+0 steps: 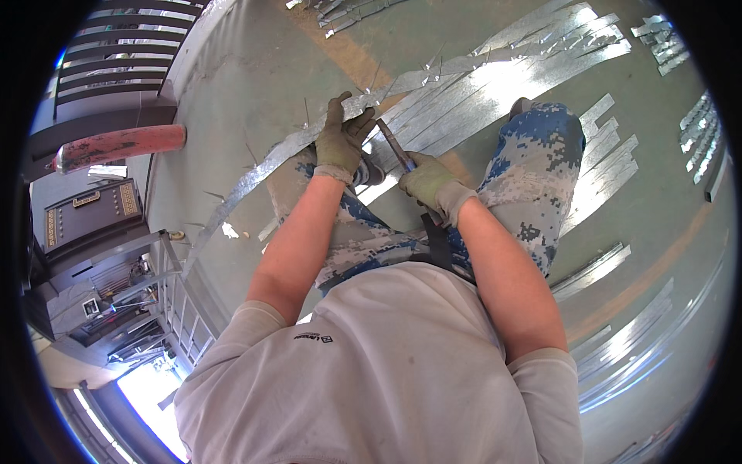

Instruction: The person kneels on the floor and uses pliers to repeatedly trim small sections from the edge of a long metal strip. The person then stands and moves the trimmed strip to a pile of similar strips.

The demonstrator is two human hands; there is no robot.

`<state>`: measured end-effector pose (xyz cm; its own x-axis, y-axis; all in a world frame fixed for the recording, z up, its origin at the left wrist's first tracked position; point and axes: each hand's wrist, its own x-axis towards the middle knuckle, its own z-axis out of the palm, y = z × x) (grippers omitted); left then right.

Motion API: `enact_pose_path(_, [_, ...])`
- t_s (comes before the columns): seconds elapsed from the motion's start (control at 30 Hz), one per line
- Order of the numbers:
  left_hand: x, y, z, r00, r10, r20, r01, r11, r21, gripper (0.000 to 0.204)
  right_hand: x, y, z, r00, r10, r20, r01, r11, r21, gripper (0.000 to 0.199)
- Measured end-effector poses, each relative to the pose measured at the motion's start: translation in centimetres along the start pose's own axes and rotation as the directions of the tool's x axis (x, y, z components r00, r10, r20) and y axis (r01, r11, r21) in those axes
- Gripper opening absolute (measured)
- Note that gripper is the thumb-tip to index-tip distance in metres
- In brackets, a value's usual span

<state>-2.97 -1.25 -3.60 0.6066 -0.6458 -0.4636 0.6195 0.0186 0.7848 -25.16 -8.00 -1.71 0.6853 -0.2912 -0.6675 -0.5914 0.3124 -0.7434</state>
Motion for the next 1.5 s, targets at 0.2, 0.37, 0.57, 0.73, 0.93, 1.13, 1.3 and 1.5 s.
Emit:
enact_pose_path(0.2, [-0.4,-0.4,-0.1,0.997,0.068,0.027,-0.069,0.997,0.030,0.050,0.3,0.2,0.3,1.000,-0.023,-0.005,0.023,1.000,-0.011,0.072])
enact_pose_path(0.37, [0.1,-0.5,-0.7,0.998,0.055,0.044,-0.055,0.998,0.002,0.052,1.2,0.9,0.5,0.998,-0.058,-0.022,0.057,0.998,-0.035,0.071])
enact_pose_path(0.57, [0.2,-0.3,-0.5,1.000,0.021,0.003,-0.021,0.999,-0.027,0.052,0.7,0.2,0.5,1.000,-0.031,0.000,0.031,0.999,0.009,0.067])
enact_pose_path(0.73, [0.1,-0.1,-0.4,0.999,0.044,0.030,-0.044,0.999,0.001,0.051,1.6,1.2,0.7,0.996,-0.086,-0.010,0.086,0.996,-0.012,0.065])
enact_pose_path(0.93, [-0.1,-0.3,-0.6,0.998,0.060,0.028,-0.061,0.998,0.007,0.051,-0.7,0.2,0.7,0.997,-0.074,-0.007,0.075,0.997,0.014,0.063])
enact_pose_path(1.13, [-0.3,0.3,0.3,0.999,0.020,0.037,-0.020,1.000,0.001,0.046,-1.2,0.7,1.7,0.958,-0.203,-0.202,0.177,0.974,-0.141,0.070])
enact_pose_path(1.3, [0.2,-0.1,-0.7,0.998,0.034,0.057,-0.031,0.998,-0.049,0.054,-1.8,-1.4,1.7,0.928,-0.215,-0.305,0.074,0.907,-0.414,0.073])
enact_pose_path(1.5, [-0.6,0.7,0.6,1.000,-0.019,0.022,0.021,0.996,-0.081,0.055,-0.6,-1.1,3.1,0.898,-0.256,-0.357,-0.017,0.792,-0.610,0.079])
